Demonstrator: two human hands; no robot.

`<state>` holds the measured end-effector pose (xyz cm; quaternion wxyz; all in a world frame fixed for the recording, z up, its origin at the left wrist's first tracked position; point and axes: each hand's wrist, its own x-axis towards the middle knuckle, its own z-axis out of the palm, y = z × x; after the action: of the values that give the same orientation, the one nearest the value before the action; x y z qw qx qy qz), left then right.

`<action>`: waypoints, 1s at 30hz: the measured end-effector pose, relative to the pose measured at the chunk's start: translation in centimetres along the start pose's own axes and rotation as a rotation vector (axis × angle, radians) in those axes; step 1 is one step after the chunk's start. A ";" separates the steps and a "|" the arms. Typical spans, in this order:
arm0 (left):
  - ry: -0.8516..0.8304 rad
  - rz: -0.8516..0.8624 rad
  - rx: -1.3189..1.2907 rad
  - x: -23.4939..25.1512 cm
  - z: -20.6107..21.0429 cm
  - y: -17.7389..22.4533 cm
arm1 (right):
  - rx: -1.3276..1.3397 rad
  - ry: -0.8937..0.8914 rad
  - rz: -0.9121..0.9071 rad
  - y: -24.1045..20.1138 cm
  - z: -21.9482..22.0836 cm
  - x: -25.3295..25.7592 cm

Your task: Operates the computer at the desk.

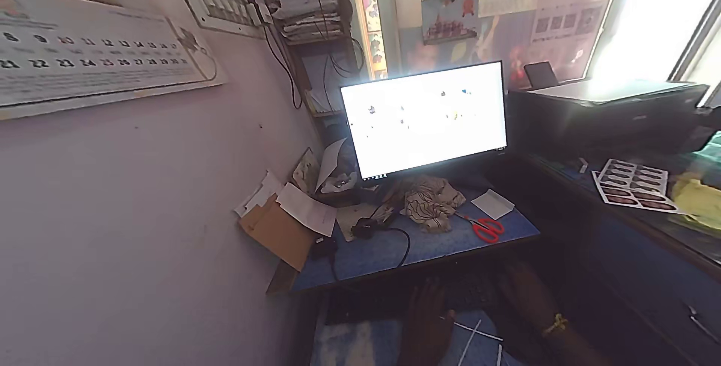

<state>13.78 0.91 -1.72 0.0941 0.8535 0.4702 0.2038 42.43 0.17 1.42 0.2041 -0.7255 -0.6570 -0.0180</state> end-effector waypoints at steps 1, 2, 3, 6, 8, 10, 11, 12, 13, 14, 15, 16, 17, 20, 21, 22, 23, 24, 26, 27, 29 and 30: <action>-0.003 -0.001 -0.003 0.0 -0.1 0.0 | -0.003 0.005 -0.002 0.0 0.0 0.0; -0.010 -0.003 -0.005 0.1 -0.1 0.0 | -0.006 0.003 -0.002 -0.1 -0.1 0.0; -0.015 -0.005 -0.009 0.1 -0.2 0.1 | -0.003 -0.006 0.003 -0.1 -0.2 0.0; -0.012 -0.009 -0.013 0.1 -0.2 0.1 | -0.008 -0.001 0.002 -0.2 -0.2 0.0; -0.014 -0.008 -0.013 0.1 -0.2 0.1 | -0.009 -0.001 0.005 -0.2 -0.2 -0.1; -0.021 -0.005 -0.014 0.1 -0.2 0.0 | -0.003 0.000 0.012 -0.1 -0.2 -0.1; -0.016 -0.001 -0.014 0.0 -0.1 0.0 | 0.013 0.004 0.011 -0.1 -0.1 -0.2; -0.006 0.005 -0.016 -0.1 0.0 0.0 | 0.024 0.021 0.001 0.0 0.0 -0.2; -0.007 0.006 -0.017 -0.2 0.0 0.0 | 0.032 0.030 -0.006 0.0 0.0 -0.2; -0.008 0.005 -0.016 -0.2 0.0 0.0 | 0.033 0.038 -0.010 0.0 0.0 -0.2; -0.008 0.004 -0.014 -0.1 0.0 0.0 | 0.033 0.039 -0.009 0.0 0.0 -0.2; -0.009 0.004 -0.012 -0.1 0.1 0.0 | 0.030 0.043 -0.008 0.0 0.0 -0.2; -0.013 0.002 -0.012 -0.1 0.0 0.0 | 0.032 0.044 -0.003 0.0 0.0 -0.2; -0.013 0.000 -0.014 -0.1 0.0 0.0 | 0.039 0.035 0.009 0.1 0.1 0.0; -0.016 -0.002 -0.016 -0.1 -0.1 0.0 | 0.045 0.035 0.010 0.1 0.1 0.0; -0.017 -0.002 -0.017 -0.1 -0.1 0.0 | 0.052 0.037 0.012 0.2 0.2 0.0; -0.014 0.000 -0.017 -0.1 0.0 0.0 | 0.055 0.036 0.016 0.2 0.2 0.0; -0.015 0.000 -0.018 -0.1 0.0 0.0 | 0.057 0.032 0.018 0.3 0.2 -0.1; -0.010 0.001 -0.023 -0.1 0.0 0.1 | 0.053 0.028 0.018 0.2 0.1 -0.1; -0.009 0.001 -0.024 -0.2 -0.1 0.1 | 0.049 0.035 0.013 0.3 0.2 -0.1; -0.010 0.000 -0.024 -0.1 -0.1 0.1 | 0.043 0.031 0.015 0.3 0.2 0.0; -0.014 -0.002 -0.024 -0.1 -0.2 0.1 | 0.040 0.018 0.022 0.3 0.2 0.0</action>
<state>13.76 0.76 -1.56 0.1082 0.8532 0.4681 0.2033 42.67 0.21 1.20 0.2246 -0.7282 -0.6474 -0.0093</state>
